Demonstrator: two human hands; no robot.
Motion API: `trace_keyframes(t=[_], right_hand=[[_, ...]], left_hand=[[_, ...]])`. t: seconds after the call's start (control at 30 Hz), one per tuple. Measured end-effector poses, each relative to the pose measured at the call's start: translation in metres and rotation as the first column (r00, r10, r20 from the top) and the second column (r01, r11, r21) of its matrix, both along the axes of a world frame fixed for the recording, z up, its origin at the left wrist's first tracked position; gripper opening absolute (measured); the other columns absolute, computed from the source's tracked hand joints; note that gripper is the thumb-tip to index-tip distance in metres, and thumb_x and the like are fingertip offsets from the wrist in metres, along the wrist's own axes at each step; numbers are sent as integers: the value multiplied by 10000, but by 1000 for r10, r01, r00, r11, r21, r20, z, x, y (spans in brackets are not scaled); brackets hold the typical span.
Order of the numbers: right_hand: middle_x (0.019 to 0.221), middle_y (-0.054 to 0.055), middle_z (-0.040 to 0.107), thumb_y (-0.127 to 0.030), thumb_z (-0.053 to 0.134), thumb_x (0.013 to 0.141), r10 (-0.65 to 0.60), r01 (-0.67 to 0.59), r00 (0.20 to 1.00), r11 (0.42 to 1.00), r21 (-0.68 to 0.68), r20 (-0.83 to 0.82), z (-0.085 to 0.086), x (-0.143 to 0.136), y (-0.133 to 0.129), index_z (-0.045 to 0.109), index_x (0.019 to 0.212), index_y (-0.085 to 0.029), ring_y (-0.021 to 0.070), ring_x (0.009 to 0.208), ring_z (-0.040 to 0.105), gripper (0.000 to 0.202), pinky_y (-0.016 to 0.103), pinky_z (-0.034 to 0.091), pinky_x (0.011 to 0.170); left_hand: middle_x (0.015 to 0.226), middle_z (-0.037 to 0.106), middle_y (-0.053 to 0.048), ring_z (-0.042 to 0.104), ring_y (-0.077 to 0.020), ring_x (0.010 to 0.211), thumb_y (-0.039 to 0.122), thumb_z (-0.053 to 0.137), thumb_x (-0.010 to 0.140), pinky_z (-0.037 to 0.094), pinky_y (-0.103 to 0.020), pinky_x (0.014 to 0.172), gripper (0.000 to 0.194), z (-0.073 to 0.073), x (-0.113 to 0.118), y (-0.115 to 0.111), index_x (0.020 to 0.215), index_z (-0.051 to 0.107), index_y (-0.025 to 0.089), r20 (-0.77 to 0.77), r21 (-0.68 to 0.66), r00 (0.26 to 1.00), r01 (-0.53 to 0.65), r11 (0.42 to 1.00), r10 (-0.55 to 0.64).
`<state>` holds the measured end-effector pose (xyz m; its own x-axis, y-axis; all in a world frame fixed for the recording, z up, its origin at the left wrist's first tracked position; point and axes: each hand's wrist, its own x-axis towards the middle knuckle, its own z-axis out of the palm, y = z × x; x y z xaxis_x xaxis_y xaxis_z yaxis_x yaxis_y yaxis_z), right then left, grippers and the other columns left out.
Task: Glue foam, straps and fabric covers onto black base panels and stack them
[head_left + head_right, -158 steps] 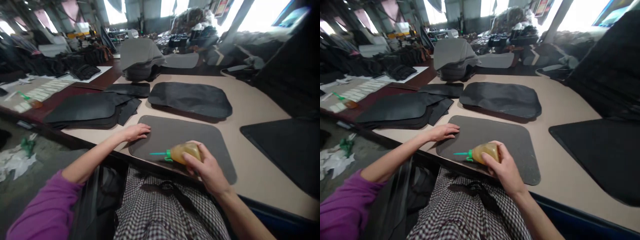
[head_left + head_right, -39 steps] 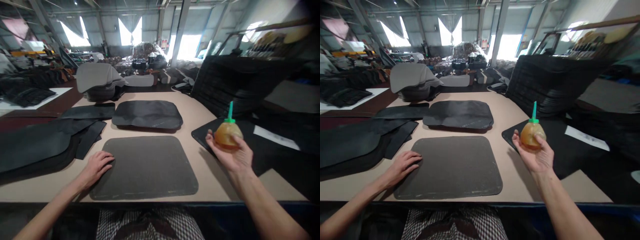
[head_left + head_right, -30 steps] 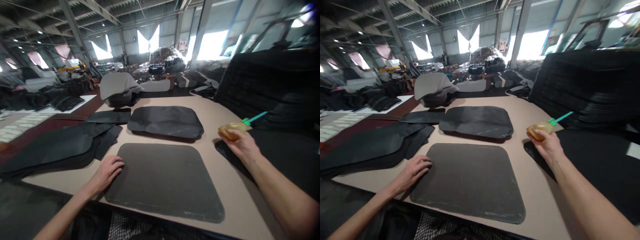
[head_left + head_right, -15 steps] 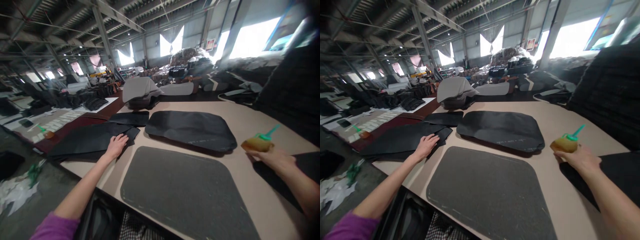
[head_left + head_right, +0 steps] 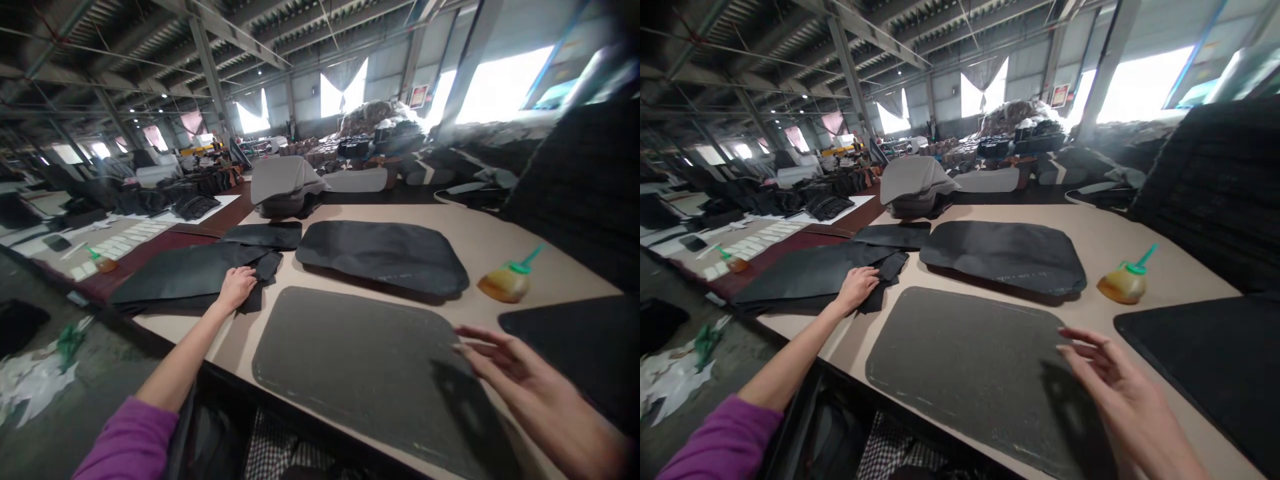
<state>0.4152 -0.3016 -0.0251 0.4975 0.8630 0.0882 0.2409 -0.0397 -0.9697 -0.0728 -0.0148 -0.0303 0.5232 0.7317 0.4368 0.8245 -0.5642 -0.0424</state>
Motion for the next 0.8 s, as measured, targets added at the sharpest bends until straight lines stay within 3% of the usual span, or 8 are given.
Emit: trace_keyframes(t=[0.1,0.2,0.3,0.37,0.53,0.67,0.73,0.8], right_hand=[[1161,118,717,-654,752,778,251,-256,965,965,-63,-77,18,-67,-7,701,1174,-263,313,995,701,559,422,576,812],[1233,133,696,-608,651,918,493,-515,834,857,-27,-247,31,-121,-7,680,1224,-230,264,998,700,487,386,571,805],[1310,147,665,-614,571,977,610,-631,690,771,87,-390,36,-161,-2,703,1225,-203,271,1157,653,498,424,532,956],[1423,142,598,-649,538,983,618,-619,609,762,190,-497,35,-178,1,695,1275,-204,274,1317,557,554,449,451,1092],[1342,153,657,-686,618,919,490,-536,488,821,195,-722,22,-192,-12,704,1253,-179,276,1233,623,613,432,485,1052],[1107,156,748,-540,708,921,357,-450,545,888,94,-758,14,-184,-45,717,1140,-124,246,996,712,470,399,541,937],[1044,142,760,-530,662,960,343,-431,624,901,57,-702,14,-175,-63,714,1113,-122,226,944,718,439,370,546,900],[988,124,766,-530,611,994,379,-455,679,890,46,-628,17,-167,-78,700,1127,-130,206,890,722,430,337,548,846]], left_hand=[[1177,759,-125,679,-267,1124,243,520,975,512,-472,990,256,26,1,-8,929,766,194,90,49,995,-44,998,39],[1263,718,-139,668,-241,1166,265,434,1025,525,-420,1014,313,68,9,-33,1069,728,167,192,118,981,-64,991,41],[1327,685,-107,651,-213,1201,277,439,1038,511,-384,1060,289,108,29,-87,1160,684,182,242,184,965,57,981,-102],[1362,669,-95,663,-235,1181,254,476,1023,526,-424,1045,272,120,46,-137,1208,671,208,147,187,956,226,956,-255],[1418,623,-153,707,-298,1086,193,473,990,612,-492,827,398,99,91,-261,1343,636,276,-189,-57,743,644,763,-641],[1271,719,-110,738,-226,841,218,453,1014,608,-392,620,400,78,111,-300,1313,663,380,-69,-382,555,753,536,-829],[1243,731,-93,729,-230,845,324,526,1006,598,-394,644,347,76,113,-295,1313,659,414,170,-493,608,734,468,-776],[1205,726,-90,707,-244,920,445,596,966,587,-400,739,341,75,114,-280,1300,656,423,428,-559,747,661,500,-508]])
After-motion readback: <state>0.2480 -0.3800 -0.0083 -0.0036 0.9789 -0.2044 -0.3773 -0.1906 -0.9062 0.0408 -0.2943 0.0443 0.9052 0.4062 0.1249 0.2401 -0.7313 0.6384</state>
